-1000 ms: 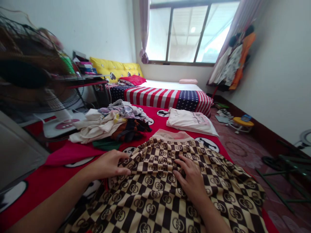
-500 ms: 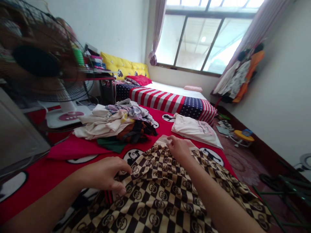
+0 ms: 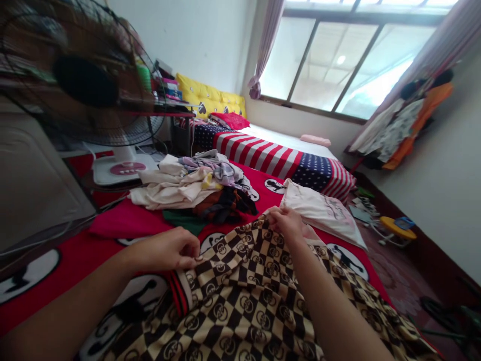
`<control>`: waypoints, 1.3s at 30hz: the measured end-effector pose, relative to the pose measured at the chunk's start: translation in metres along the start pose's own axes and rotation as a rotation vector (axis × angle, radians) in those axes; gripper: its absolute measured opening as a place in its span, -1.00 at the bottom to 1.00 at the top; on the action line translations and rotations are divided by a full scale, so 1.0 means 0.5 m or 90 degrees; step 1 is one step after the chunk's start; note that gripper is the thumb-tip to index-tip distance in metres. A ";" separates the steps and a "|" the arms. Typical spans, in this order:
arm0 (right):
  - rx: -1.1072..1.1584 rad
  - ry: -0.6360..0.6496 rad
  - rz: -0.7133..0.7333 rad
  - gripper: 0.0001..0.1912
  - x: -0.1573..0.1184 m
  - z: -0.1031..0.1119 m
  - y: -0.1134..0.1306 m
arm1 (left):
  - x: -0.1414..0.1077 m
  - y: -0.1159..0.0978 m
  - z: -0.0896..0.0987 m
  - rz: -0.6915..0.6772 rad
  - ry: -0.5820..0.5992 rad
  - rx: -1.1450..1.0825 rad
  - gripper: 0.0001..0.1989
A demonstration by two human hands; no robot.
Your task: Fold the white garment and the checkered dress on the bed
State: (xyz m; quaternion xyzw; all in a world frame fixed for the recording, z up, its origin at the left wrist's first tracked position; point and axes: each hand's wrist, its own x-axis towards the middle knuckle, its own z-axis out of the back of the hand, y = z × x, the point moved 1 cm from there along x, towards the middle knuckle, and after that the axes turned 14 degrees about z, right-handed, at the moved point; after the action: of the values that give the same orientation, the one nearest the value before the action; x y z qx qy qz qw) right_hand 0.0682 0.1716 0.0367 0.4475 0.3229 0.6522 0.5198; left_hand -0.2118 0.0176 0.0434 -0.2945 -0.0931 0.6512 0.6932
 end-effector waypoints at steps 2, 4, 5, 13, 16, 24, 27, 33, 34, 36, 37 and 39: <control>0.060 -0.052 -0.015 -0.89 -0.001 0.005 0.003 | 0.022 0.019 0.008 0.029 -0.130 -0.053 -0.87; 0.112 -0.085 -0.036 -0.87 0.000 0.001 -0.006 | 0.044 0.042 0.018 0.050 -0.329 -0.083 -0.86; 0.135 -0.093 -0.047 -0.86 0.000 -0.003 -0.013 | 0.054 0.054 0.021 0.051 -0.422 -0.090 -0.86; 0.212 -0.134 -0.025 -0.54 -0.016 -0.037 -0.071 | 0.105 0.111 -0.012 -0.002 -0.573 -0.070 -0.82; 0.072 -0.109 0.134 -0.59 -0.039 -0.036 -0.059 | 0.104 0.106 -0.016 -0.012 -0.581 -0.086 -0.83; -0.335 0.242 0.413 -0.67 -0.121 -0.072 -0.034 | 0.114 0.103 -0.021 0.005 -0.524 -0.388 -0.80; -0.346 0.194 0.422 -0.65 -0.139 -0.086 -0.016 | 0.119 0.099 -0.024 -0.007 -0.461 -0.608 -0.72; -0.151 0.222 0.388 -0.35 -0.191 -0.150 0.083 | 0.082 0.034 -0.020 -0.074 -0.297 -0.872 -0.67; -0.132 0.241 0.381 -0.32 -0.197 -0.162 0.097 | 0.074 0.022 -0.021 -0.086 -0.258 -0.886 -0.67; -0.092 0.243 0.370 -0.55 -0.200 -0.180 0.119 | 0.061 0.003 -0.024 -0.109 -0.185 -0.893 -0.65; -0.051 0.221 0.353 -0.74 -0.196 -0.183 0.126 | 0.057 -0.002 -0.025 -0.122 -0.163 -0.887 -0.63; 0.081 0.156 0.279 -0.89 -0.181 -0.182 0.136 | 0.056 -0.004 -0.029 -0.145 -0.159 -0.849 -0.59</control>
State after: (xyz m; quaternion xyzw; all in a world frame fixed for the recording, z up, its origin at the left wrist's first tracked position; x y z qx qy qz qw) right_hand -0.0366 0.0711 0.0390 0.4566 0.3190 0.7769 0.2936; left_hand -0.1989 0.0403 0.0259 -0.5694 -0.5836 0.4070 0.4118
